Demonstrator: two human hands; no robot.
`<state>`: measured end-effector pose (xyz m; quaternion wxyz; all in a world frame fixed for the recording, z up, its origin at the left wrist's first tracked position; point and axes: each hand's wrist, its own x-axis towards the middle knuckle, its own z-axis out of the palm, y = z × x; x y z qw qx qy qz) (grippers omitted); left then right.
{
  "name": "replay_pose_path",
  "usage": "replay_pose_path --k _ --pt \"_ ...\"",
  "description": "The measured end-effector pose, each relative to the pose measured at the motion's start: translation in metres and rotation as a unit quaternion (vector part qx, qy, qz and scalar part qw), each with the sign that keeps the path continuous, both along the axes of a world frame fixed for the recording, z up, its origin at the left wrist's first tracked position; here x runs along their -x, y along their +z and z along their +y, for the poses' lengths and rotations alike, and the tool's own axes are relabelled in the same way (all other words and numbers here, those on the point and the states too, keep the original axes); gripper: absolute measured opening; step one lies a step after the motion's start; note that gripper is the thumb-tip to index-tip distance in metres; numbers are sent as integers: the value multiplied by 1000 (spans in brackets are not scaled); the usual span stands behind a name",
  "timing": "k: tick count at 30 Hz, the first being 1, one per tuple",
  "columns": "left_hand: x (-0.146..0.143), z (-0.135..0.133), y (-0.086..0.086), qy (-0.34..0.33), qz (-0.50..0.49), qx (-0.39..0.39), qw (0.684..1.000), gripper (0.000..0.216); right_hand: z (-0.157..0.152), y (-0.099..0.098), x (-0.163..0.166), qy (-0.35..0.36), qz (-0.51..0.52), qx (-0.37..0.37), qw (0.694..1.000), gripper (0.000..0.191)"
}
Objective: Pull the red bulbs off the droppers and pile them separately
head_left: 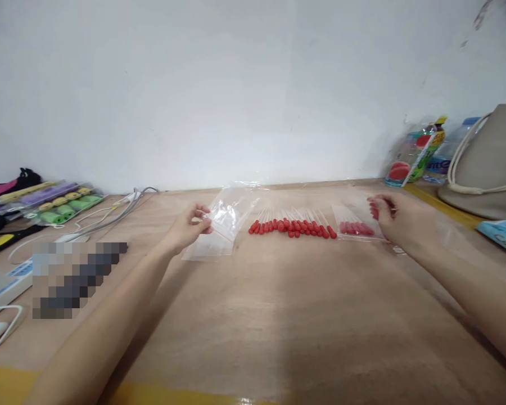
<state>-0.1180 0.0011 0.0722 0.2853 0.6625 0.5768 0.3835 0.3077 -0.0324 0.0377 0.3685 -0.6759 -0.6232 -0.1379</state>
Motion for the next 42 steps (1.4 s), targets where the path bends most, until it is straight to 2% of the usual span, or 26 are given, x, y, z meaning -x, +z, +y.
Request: replay_pose_path --k 2,4,7,8,11,12,14,15,16,17,19,21,22,24,26,27,30,34,38,42 --pt "16 8 -2 56 112 41 991 22 -6 9 7 20 112 -89 989 31" --pt "28 12 -6 97 217 80 968 18 -9 18 16 43 209 -157 964 27" --pt "39 16 -10 115 296 114 941 15 -11 24 35 126 361 -178 906 26" --pt "41 17 -10 118 317 119 933 17 -12 23 43 161 423 -153 878 26" --pt "40 16 -6 145 368 104 913 22 -22 14 72 240 582 -5 777 26" --pt "36 14 -4 157 379 69 909 24 -27 9 83 261 612 56 744 25" --pt "19 6 -1 152 377 -57 912 27 -39 -2 104 298 654 178 672 24" --pt "7 -2 0 123 361 -147 913 25 -45 -9 113 311 665 238 636 24" --pt "-7 -11 -1 64 327 -214 918 24 -49 -15 121 324 667 279 610 24" --pt "-23 -22 -2 -12 294 -254 922 23 -53 -21 128 336 664 300 597 25" --pt "-53 -46 -8 -168 267 -256 914 28 -55 -30 135 366 652 331 576 26" --pt "-76 -66 -18 -301 284 -222 883 45 -54 -35 135 409 633 339 564 31" --pt "-83 -74 -23 -340 296 -199 870 54 -52 -36 133 430 617 339 566 33" --pt "-89 -82 -34 -371 306 -161 862 62 -49 -35 128 436 579 329 605 37" --pt "-86 -81 -42 -368 305 -127 869 61 -47 -32 122 399 549 336 653 41" --pt "-84 -80 -45 -363 301 -113 875 59 -47 -30 120 376 540 354 665 43" --pt "-77 -76 -46 -354 288 -86 886 56 -50 -25 120 341 534 417 652 49" --pt "-79 -76 -40 -348 259 -84 897 52 -52 -21 124 296 571 421 640 53" --pt "-90 -72 -40 -336 213 -158 904 32 -51 -21 126 271 598 403 638 44" --pt "-104 -60 -47 -351 218 -246 877 29 -50 -24 128 272 593 384 654 44"
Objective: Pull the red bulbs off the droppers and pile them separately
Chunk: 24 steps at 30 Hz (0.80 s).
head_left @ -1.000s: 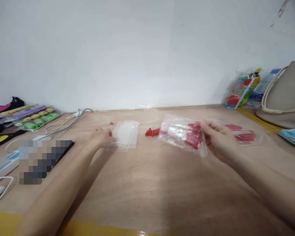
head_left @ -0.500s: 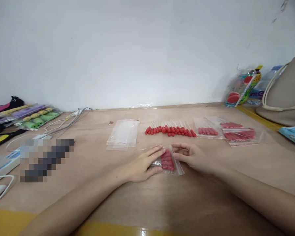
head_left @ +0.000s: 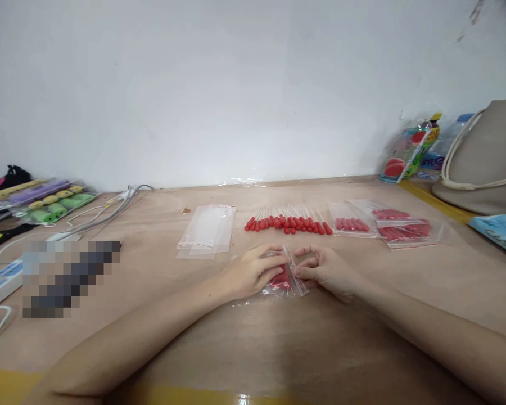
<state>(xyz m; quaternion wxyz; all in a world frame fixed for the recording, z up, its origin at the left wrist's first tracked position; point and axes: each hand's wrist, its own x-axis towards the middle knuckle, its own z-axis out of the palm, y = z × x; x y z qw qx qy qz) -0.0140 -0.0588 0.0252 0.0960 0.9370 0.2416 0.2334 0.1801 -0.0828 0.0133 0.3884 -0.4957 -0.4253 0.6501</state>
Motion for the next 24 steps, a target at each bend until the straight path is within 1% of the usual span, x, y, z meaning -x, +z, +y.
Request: replay_pose_path --k 3,6,10,14,17,22,24 --pt "-8 9 -4 -43 7 -58 997 26 -1 -3 0 3 -7 -13 1000 46" --pt "-13 16 -8 -71 3 -110 991 22 -1 -5 0 15 -18 -28 999 47" --pt "-14 19 -11 -94 18 -145 985 23 -1 -7 -1 32 -8 -50 998 48" --pt "-12 16 -8 -89 53 -158 982 27 0 -5 0 37 18 -42 998 43" --pt "-12 15 -7 -93 72 -157 981 26 -2 -2 2 22 -4 -40 999 42" --pt "-14 13 -8 -117 85 -127 981 20 -3 -6 8 20 -65 -127 990 36" --pt "-13 13 -7 -121 76 -115 983 20 -1 -9 8 -4 -83 -158 984 32"
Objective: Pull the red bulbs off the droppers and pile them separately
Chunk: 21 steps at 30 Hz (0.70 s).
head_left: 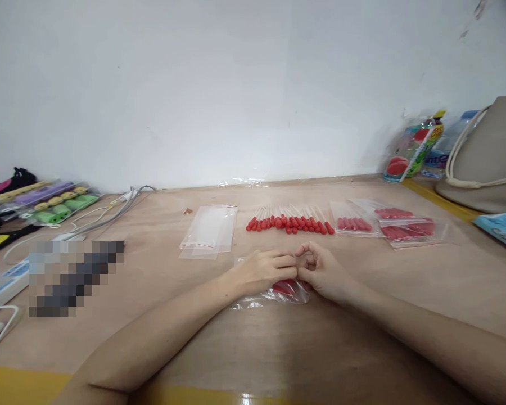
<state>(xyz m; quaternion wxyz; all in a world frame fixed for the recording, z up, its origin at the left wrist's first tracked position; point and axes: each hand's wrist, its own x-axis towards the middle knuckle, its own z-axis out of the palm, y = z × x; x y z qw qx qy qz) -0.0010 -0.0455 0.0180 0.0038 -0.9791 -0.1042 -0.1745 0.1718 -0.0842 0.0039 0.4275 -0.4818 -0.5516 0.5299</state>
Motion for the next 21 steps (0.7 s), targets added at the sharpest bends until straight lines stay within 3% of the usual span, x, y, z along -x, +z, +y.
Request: replay_pose_path --k 3,7,9,11,16,21 --pt "6 2 5 -11 -17 10 1000 23 3 -3 -1 -28 -21 -27 999 26" --pt "17 2 15 6 -31 18 999 27 4 -2 -5 28 -66 11 997 7" --pt "21 -2 20 32 -43 43 998 27 4 -1 -8 42 -102 22 994 10" --pt "23 -9 21 67 -52 91 992 26 4 0 -11 59 -132 -14 989 15" --pt "31 -32 7 156 -42 205 965 66 6 1 -15 115 -169 -82 975 19" --pt "37 -34 -4 189 -78 255 945 68 6 2 -14 152 -161 -88 971 18"
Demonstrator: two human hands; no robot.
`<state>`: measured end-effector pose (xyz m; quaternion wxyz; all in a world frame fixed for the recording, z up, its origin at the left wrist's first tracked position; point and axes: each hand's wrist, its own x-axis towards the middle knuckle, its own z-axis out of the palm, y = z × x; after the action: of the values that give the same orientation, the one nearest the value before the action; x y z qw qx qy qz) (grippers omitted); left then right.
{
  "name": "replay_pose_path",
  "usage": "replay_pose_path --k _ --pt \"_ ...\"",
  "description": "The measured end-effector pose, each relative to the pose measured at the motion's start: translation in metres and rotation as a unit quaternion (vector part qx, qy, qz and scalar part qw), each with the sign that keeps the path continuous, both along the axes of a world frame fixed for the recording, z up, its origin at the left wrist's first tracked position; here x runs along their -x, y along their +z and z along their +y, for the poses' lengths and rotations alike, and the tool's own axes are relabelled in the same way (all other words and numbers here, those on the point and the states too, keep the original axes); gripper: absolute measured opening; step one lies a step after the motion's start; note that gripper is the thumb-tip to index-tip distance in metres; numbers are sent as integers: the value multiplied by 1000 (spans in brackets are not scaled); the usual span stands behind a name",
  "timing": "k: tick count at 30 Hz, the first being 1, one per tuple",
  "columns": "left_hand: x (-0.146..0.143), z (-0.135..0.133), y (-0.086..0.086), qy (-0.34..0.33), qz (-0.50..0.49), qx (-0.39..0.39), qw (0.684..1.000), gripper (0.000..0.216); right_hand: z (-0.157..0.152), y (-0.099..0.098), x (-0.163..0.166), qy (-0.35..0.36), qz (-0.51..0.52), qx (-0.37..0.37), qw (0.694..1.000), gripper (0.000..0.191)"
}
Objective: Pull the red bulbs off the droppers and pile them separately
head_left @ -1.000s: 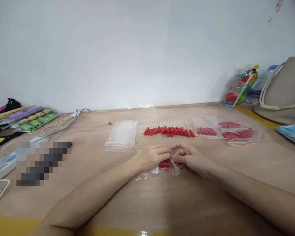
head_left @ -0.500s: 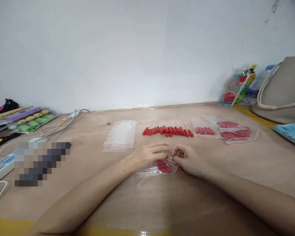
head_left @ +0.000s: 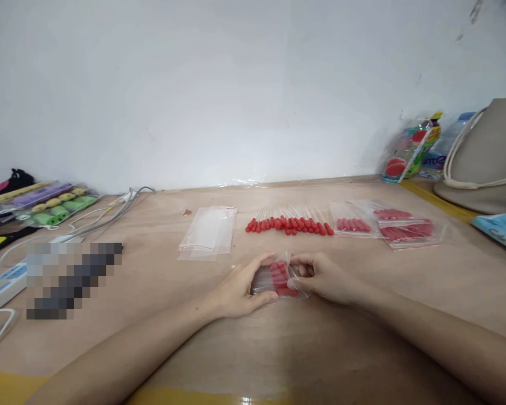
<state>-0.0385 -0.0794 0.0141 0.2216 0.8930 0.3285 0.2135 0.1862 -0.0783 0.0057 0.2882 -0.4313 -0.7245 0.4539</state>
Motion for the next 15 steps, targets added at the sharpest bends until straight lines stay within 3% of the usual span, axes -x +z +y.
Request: replay_pose_path --k 10,15 --pt "-1 1 -2 -31 -29 -50 998 57 -6 -1 5 14 91 28 995 27" --pt "-3 2 0 -48 -48 -52 996 53 -5 -4 9 35 49 -28 998 15"
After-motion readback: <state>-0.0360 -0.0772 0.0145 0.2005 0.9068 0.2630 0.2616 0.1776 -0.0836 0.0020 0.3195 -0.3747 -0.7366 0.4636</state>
